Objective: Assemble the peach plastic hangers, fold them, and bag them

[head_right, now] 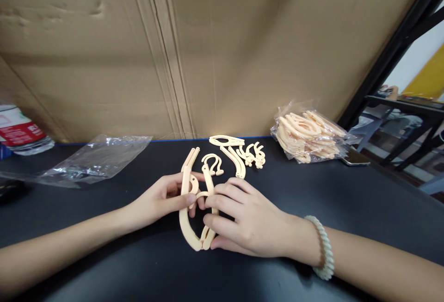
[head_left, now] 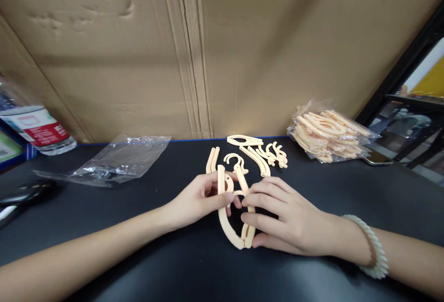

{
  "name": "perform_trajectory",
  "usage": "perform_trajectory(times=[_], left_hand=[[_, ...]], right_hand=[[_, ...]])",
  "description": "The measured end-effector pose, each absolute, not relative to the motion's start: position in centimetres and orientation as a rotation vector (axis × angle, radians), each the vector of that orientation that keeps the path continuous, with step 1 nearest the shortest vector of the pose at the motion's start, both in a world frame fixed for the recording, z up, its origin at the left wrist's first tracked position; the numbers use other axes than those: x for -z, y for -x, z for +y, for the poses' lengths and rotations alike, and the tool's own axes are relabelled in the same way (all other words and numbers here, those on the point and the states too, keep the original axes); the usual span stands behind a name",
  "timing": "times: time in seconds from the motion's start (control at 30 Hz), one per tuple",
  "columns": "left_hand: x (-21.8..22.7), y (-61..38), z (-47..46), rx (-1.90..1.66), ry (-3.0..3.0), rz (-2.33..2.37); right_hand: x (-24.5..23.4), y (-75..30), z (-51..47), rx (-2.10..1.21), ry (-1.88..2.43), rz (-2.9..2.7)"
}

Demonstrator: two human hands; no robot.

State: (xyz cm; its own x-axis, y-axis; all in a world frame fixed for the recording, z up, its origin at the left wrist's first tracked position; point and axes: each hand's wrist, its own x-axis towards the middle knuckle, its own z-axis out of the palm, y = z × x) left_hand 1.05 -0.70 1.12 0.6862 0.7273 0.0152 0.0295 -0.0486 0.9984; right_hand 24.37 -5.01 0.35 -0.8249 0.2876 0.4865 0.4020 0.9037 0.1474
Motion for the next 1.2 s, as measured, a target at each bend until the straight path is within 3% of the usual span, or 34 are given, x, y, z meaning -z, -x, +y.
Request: perform_trajectory(times=[0.57, 0.8, 1.2], left_hand=[[-1.12, -0.86, -0.51, -0.744, -1.497, 0.713], [-0.9, -0.78, -0.42, -0.809, -1.45, 0.677], [-1.09, -0.78, -0.54, -0.776, -1.546, 0.755]], right_hand=[[-0.36, -24.37, -4.77, 0.404, 0.553, -2.563], [0.08, -24.16, -4.86, 0.25, 0.708, -2.588], [0.18, -24.14, -4.99, 0.382, 0.958, -2.643]])
